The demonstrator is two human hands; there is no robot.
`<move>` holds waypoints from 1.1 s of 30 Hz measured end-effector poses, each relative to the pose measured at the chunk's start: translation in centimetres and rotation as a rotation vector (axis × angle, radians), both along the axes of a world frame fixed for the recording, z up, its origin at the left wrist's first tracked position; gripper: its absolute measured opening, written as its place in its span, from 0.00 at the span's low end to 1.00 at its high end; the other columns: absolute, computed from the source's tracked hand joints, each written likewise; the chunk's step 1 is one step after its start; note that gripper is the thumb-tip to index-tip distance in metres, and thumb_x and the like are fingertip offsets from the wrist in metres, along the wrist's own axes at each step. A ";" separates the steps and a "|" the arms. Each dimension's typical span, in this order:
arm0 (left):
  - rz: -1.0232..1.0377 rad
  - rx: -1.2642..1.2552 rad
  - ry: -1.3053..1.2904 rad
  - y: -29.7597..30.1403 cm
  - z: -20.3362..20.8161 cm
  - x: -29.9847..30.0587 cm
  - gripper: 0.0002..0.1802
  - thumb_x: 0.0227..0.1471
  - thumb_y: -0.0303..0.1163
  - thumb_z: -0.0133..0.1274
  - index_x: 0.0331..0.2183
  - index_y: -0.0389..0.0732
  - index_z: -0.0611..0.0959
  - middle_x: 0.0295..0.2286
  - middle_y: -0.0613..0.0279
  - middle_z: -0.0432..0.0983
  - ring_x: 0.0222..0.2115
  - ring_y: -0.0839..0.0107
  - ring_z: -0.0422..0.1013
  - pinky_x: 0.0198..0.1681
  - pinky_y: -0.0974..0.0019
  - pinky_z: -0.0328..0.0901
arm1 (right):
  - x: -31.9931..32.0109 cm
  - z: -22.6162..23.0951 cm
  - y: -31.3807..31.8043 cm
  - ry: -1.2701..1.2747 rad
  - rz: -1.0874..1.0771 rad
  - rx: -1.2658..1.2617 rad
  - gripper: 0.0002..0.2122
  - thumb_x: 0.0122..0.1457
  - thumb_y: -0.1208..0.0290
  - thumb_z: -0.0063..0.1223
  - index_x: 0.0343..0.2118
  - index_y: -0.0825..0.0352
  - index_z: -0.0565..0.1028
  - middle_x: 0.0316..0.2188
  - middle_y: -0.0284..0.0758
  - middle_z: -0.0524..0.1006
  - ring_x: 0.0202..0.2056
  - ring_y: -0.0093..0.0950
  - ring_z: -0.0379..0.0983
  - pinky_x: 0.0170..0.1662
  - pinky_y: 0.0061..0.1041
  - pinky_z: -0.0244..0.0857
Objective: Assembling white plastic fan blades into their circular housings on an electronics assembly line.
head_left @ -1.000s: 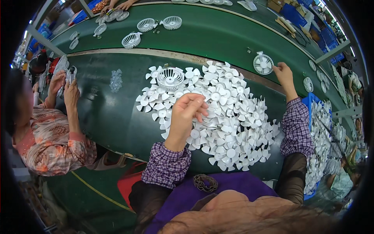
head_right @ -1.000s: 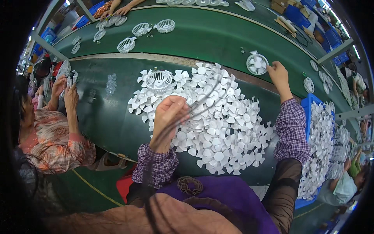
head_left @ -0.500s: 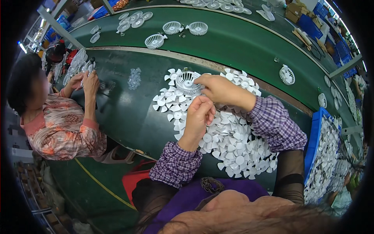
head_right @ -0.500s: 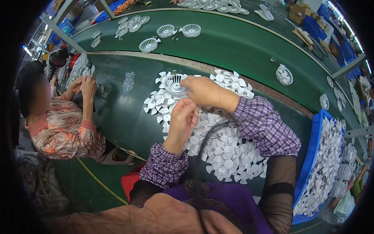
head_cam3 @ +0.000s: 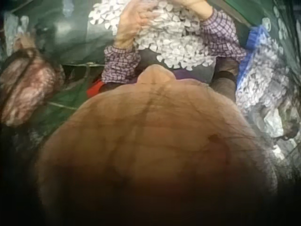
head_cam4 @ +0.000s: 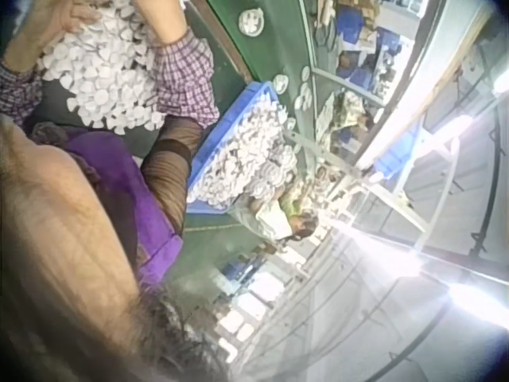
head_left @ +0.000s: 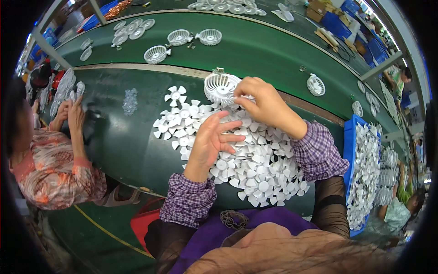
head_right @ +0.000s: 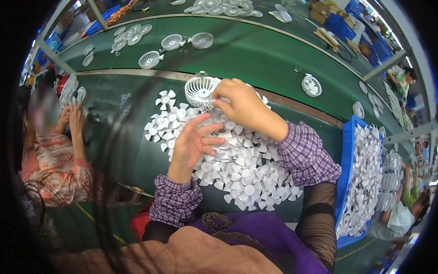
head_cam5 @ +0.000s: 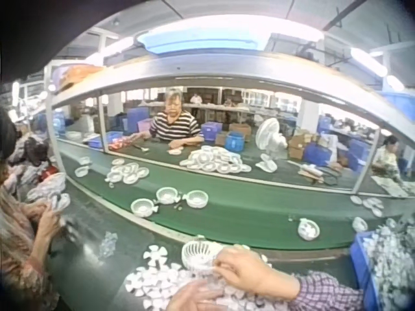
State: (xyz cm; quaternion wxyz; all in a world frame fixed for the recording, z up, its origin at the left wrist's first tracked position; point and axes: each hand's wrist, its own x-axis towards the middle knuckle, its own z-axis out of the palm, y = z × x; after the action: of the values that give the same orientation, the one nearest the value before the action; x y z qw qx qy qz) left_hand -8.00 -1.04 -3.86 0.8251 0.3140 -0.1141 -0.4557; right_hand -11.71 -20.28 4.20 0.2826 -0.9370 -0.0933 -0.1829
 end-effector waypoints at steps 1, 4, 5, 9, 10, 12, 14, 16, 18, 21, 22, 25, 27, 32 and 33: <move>-0.013 -0.055 0.061 0.3 -0.1 0.1 0.27 0.58 0.47 0.42 0.50 0.36 0.66 0.45 0.36 0.70 0.37 0.49 0.75 0.25 0.61 0.75 | -1.2 0.3 0.0 -0.020 0.003 -0.125 0.07 0.47 0.76 0.56 0.30 0.67 0.75 0.29 0.37 0.74 0.34 0.37 0.69 0.38 0.32 0.64; -0.073 -0.055 0.067 0.2 0.3 0.4 0.28 0.59 0.46 0.41 0.50 0.32 0.67 0.43 0.40 0.72 0.38 0.50 0.75 0.26 0.59 0.76 | -4.8 -0.6 0.3 -0.050 0.202 -0.287 0.07 0.44 0.77 0.53 0.29 0.68 0.74 0.29 0.36 0.73 0.34 0.36 0.68 0.38 0.34 0.63; -0.081 -0.007 0.028 0.1 0.0 0.3 0.26 0.59 0.44 0.42 0.49 0.31 0.67 0.42 0.42 0.73 0.37 0.52 0.76 0.25 0.60 0.76 | -5.9 -0.7 0.4 -0.025 0.226 -0.289 0.09 0.42 0.78 0.53 0.30 0.67 0.74 0.32 0.37 0.73 0.36 0.35 0.68 0.40 0.34 0.63; -0.125 0.252 -0.091 -0.9 0.2 -0.6 0.17 0.53 0.30 0.51 0.45 0.32 0.73 0.36 0.52 0.76 0.30 0.66 0.77 0.20 0.67 0.75 | -7.8 0.5 -0.8 -0.071 0.131 -0.063 0.10 0.48 0.77 0.55 0.35 0.69 0.74 0.39 0.40 0.73 0.41 0.38 0.71 0.45 0.32 0.66; -0.045 0.172 -0.051 -0.7 0.3 -0.8 0.17 0.54 0.30 0.50 0.45 0.33 0.73 0.36 0.51 0.76 0.31 0.65 0.78 0.19 0.67 0.75 | -7.5 0.6 -1.6 -0.119 0.060 -0.019 0.12 0.48 0.77 0.56 0.38 0.69 0.73 0.40 0.39 0.73 0.41 0.37 0.71 0.44 0.31 0.66; 0.116 0.028 0.136 -0.4 0.2 -0.6 0.17 0.55 0.30 0.48 0.46 0.33 0.72 0.38 0.47 0.75 0.35 0.60 0.77 0.20 0.67 0.74 | -6.2 -0.6 -5.1 0.032 -0.140 0.017 0.09 0.50 0.77 0.55 0.35 0.71 0.74 0.34 0.38 0.74 0.34 0.30 0.73 0.38 0.25 0.67; 0.206 -0.143 0.339 -0.3 -0.7 0.4 0.18 0.55 0.30 0.48 0.47 0.33 0.71 0.39 0.48 0.75 0.38 0.57 0.76 0.21 0.67 0.75 | -4.6 -2.9 -8.8 0.267 -0.350 0.218 0.09 0.50 0.71 0.57 0.31 0.71 0.75 0.26 0.35 0.75 0.27 0.23 0.71 0.32 0.21 0.65; 0.181 -0.084 0.252 -0.5 -1.2 0.4 0.19 0.56 0.29 0.47 0.48 0.33 0.70 0.40 0.48 0.75 0.39 0.55 0.75 0.22 0.66 0.75 | -3.1 -5.7 -10.5 0.359 -0.399 0.265 0.10 0.50 0.68 0.59 0.30 0.71 0.75 0.23 0.34 0.75 0.25 0.21 0.70 0.30 0.21 0.64; 0.053 0.011 0.091 -1.1 -1.2 -0.6 0.18 0.56 0.29 0.47 0.48 0.32 0.70 0.39 0.48 0.75 0.39 0.53 0.75 0.21 0.66 0.75 | -2.0 -7.2 -10.7 0.427 -0.579 0.203 0.13 0.44 0.61 0.60 0.24 0.69 0.77 0.21 0.39 0.76 0.26 0.31 0.74 0.32 0.26 0.67; 0.059 0.047 0.088 -1.1 -0.6 -0.4 0.19 0.56 0.29 0.47 0.49 0.33 0.69 0.41 0.47 0.74 0.38 0.53 0.75 0.20 0.67 0.74 | -1.8 -7.5 -10.2 0.396 -0.553 0.248 0.13 0.45 0.63 0.62 0.25 0.70 0.75 0.20 0.34 0.74 0.24 0.24 0.71 0.28 0.23 0.64; 0.098 -0.008 0.200 -0.6 -1.3 0.2 0.20 0.57 0.31 0.46 0.50 0.33 0.68 0.42 0.48 0.74 0.39 0.55 0.75 0.21 0.68 0.74 | -1.8 -7.3 -9.9 0.366 -0.538 0.288 0.13 0.47 0.66 0.63 0.27 0.71 0.74 0.20 0.30 0.73 0.23 0.19 0.68 0.25 0.20 0.62; 0.138 -0.409 0.395 -0.2 -1.5 1.0 0.22 0.59 0.35 0.42 0.52 0.36 0.68 0.45 0.47 0.73 0.39 0.60 0.76 0.28 0.63 0.73 | -1.9 -6.0 -9.9 0.424 -0.481 0.617 0.09 0.49 0.71 0.61 0.25 0.68 0.72 0.20 0.29 0.72 0.22 0.18 0.67 0.24 0.17 0.60; 0.106 -0.467 0.457 0.5 -1.4 0.4 0.22 0.56 0.33 0.44 0.51 0.35 0.68 0.40 0.48 0.75 0.33 0.60 0.77 0.29 0.61 0.73 | -2.4 -4.4 -9.2 0.407 -0.374 0.888 0.06 0.52 0.74 0.58 0.25 0.66 0.71 0.22 0.29 0.74 0.22 0.17 0.67 0.26 0.15 0.60; 0.214 0.335 -0.293 -0.8 0.1 -1.0 0.17 0.53 0.30 0.49 0.43 0.30 0.73 0.31 0.53 0.77 0.26 0.62 0.77 0.20 0.69 0.73 | -5.0 -4.3 -11.3 0.122 -0.408 0.733 0.05 0.54 0.74 0.55 0.27 0.65 0.70 0.23 0.25 0.72 0.24 0.15 0.67 0.26 0.12 0.59; 0.135 0.205 -0.106 -0.5 1.6 -0.5 0.17 0.53 0.31 0.50 0.43 0.30 0.73 0.32 0.54 0.78 0.28 0.62 0.78 0.20 0.71 0.72 | -6.3 -3.8 -12.3 0.033 -0.507 0.363 0.05 0.53 0.75 0.54 0.26 0.67 0.69 0.21 0.26 0.70 0.22 0.15 0.65 0.24 0.15 0.57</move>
State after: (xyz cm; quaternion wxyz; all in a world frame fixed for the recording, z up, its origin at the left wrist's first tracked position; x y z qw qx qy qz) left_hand -8.51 -1.56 -2.25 0.8102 0.4273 -0.0891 -0.3912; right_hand -18.02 -32.56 0.43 0.3921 -0.8675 0.1820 -0.2460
